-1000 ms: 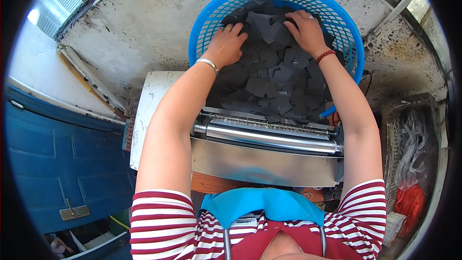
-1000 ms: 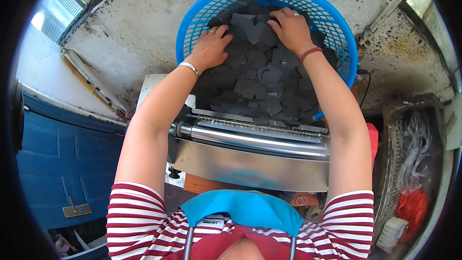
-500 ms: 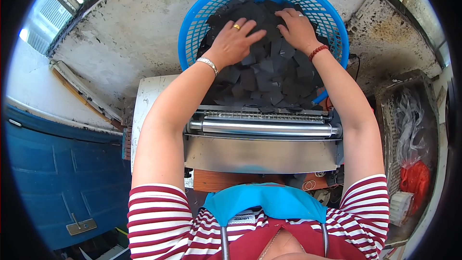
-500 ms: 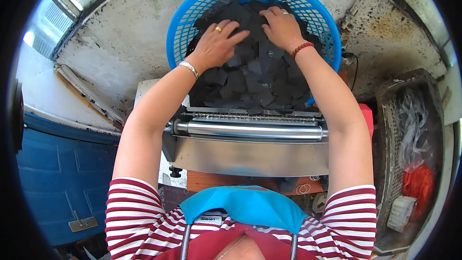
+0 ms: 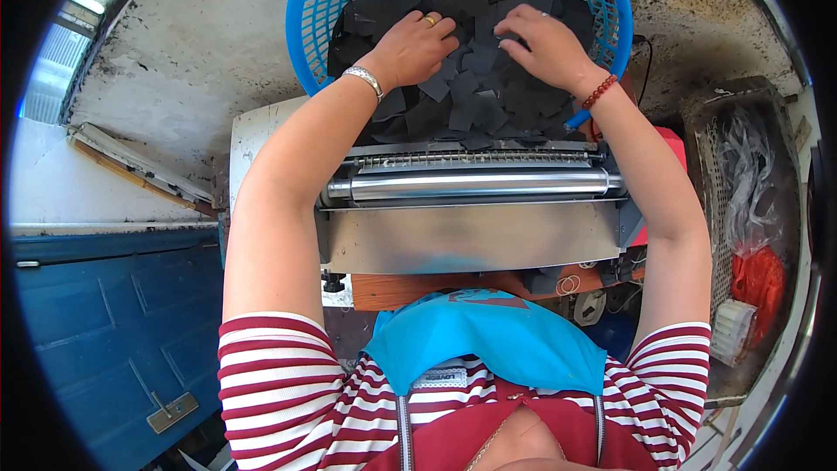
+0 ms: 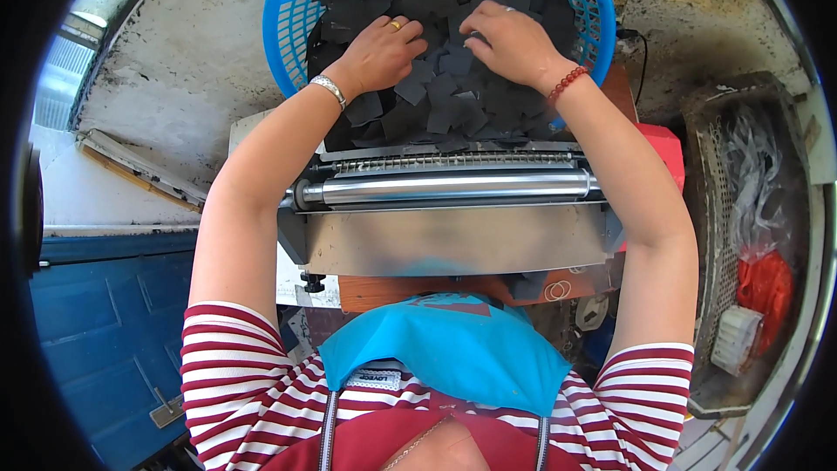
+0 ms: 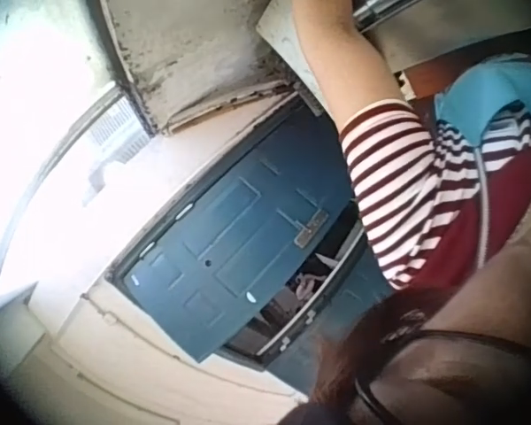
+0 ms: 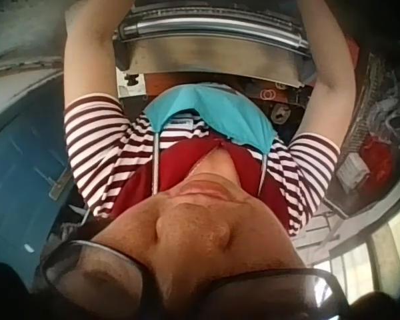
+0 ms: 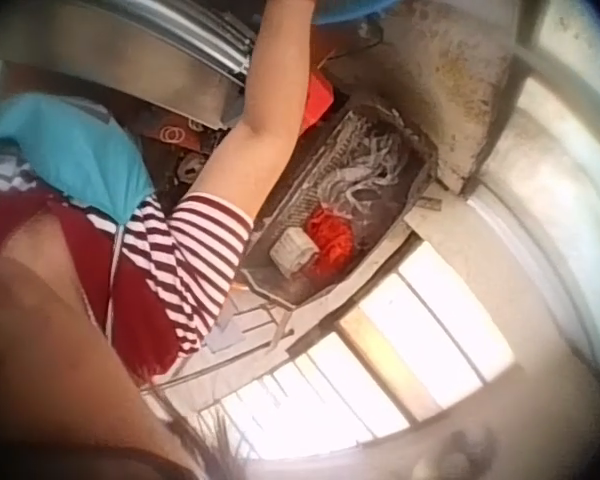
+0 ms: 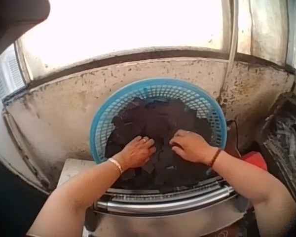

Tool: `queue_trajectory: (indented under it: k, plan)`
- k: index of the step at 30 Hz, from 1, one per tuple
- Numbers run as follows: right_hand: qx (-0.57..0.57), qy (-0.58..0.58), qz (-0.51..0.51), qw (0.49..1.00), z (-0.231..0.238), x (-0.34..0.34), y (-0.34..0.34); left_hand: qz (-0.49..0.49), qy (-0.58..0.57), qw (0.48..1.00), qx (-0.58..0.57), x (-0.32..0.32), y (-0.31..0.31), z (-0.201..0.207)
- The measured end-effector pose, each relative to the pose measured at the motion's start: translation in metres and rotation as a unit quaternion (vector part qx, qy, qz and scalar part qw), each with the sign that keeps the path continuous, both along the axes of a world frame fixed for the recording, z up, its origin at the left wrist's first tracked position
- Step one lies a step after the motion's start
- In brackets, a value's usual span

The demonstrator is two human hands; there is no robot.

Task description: Checking and sorting small black foam or rubber shoe components at a glue-rolling or splitting machine station.

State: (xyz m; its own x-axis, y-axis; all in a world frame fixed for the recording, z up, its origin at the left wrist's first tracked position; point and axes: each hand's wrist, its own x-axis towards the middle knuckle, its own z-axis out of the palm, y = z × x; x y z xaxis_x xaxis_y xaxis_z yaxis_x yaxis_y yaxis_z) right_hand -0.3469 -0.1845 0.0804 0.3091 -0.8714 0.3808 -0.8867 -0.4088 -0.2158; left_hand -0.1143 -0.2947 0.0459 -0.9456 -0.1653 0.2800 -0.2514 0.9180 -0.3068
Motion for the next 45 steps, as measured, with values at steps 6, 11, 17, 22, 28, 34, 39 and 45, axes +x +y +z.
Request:
queue_trajectory:
  k: [6, 11, 17, 22, 28, 34, 39, 45]
  plan:
    - [0.050, -0.037, -0.004, 0.998, -0.020, 0.008, 0.010, -0.022, 0.096, 0.995, -0.013, -0.008, 0.013, 0.011]
    - [0.089, -0.049, -0.012, 0.995, -0.008, 0.007, 0.026, 0.044, 0.108, 0.991, -0.067, -0.017, -0.007, 0.015]
    - [0.088, -0.063, -0.029, 0.994, 0.025, 0.004, 0.086, 0.144, 0.141, 0.979, -0.024, -0.002, -0.027, 0.021]
    - [0.083, -0.079, -0.026, 0.993, 0.035, 0.005, 0.135, 0.136, 0.095, 0.986, -0.025, -0.014, -0.024, 0.027]
    - [0.033, -0.086, -0.043, 0.995, 0.050, 0.019, 0.217, 0.154, 0.127, 0.980, 0.003, -0.030, -0.010, 0.044]
    - [0.063, -0.163, -0.131, 0.976, 0.024, 0.029, 0.302, 0.174, 0.198, 0.962, -0.071, -0.038, -0.018, 0.036]
    - [0.127, -0.267, -0.242, 0.924, -0.013, 0.038, 0.359, 0.217, 0.173, 0.961, -0.016, -0.037, -0.036, 0.046]
    - [0.154, -0.377, -0.303, 0.861, -0.041, 0.050, 0.390, 0.379, 0.313, 0.870, 0.041, -0.043, -0.044, 0.045]
